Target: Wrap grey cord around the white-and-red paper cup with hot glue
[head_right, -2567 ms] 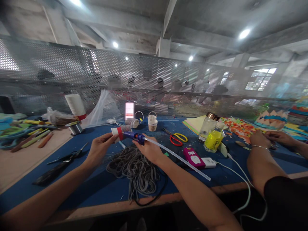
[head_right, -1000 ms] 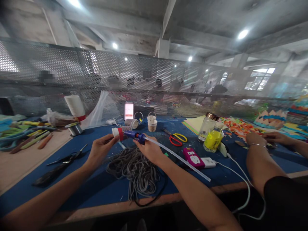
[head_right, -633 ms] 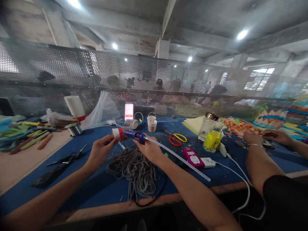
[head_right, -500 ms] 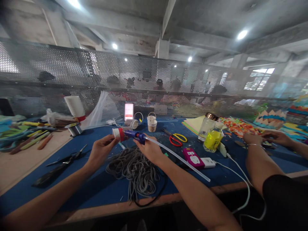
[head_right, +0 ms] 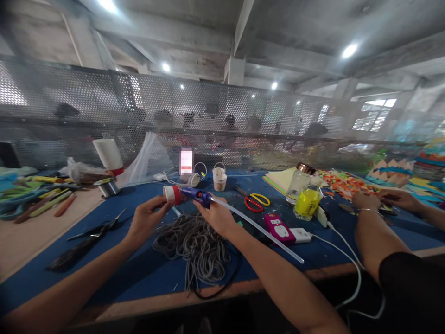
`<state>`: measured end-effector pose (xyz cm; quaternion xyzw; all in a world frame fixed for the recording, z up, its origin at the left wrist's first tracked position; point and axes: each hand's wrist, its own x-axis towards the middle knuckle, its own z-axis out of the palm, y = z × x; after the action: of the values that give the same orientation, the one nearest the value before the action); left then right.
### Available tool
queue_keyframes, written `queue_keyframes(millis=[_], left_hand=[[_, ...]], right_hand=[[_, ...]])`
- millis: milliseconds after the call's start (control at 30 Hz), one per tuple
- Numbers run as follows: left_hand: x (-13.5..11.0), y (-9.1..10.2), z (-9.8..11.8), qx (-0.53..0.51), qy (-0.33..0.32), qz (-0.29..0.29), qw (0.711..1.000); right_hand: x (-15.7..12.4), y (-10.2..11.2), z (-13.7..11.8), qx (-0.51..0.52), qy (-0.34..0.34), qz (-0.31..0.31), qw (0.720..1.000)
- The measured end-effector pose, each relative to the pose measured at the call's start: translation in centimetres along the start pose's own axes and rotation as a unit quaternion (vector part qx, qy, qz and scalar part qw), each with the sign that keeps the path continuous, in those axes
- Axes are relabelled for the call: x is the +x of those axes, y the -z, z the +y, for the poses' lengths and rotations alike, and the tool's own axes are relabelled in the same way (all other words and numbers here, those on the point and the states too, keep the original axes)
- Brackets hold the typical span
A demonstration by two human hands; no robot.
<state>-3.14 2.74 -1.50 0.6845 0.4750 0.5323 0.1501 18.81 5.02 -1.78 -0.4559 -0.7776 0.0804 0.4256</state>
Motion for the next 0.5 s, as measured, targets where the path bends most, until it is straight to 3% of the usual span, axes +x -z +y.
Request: queue_keyframes(millis=[233, 367, 500], left_hand=[[-0.1, -0.1, 0.6, -0.01, -0.002, 0.004, 1.0], [0.0, 0.1, 1.1, -0.072, 0.068, -0.006, 0.995], [0.2, 0.0, 0.9, -0.189, 0.138, -0.014, 0.972]], right_hand=[[-0.1, 0.3, -0.5, 0.107, -0.053, -0.037, 0.992], [0.0, 0.4, -1.1, 0.255, -0.077, -0.035, 0.963], [0.5, 0.1, -1.1, 0.32, -0.103, -0.01, 0.942]])
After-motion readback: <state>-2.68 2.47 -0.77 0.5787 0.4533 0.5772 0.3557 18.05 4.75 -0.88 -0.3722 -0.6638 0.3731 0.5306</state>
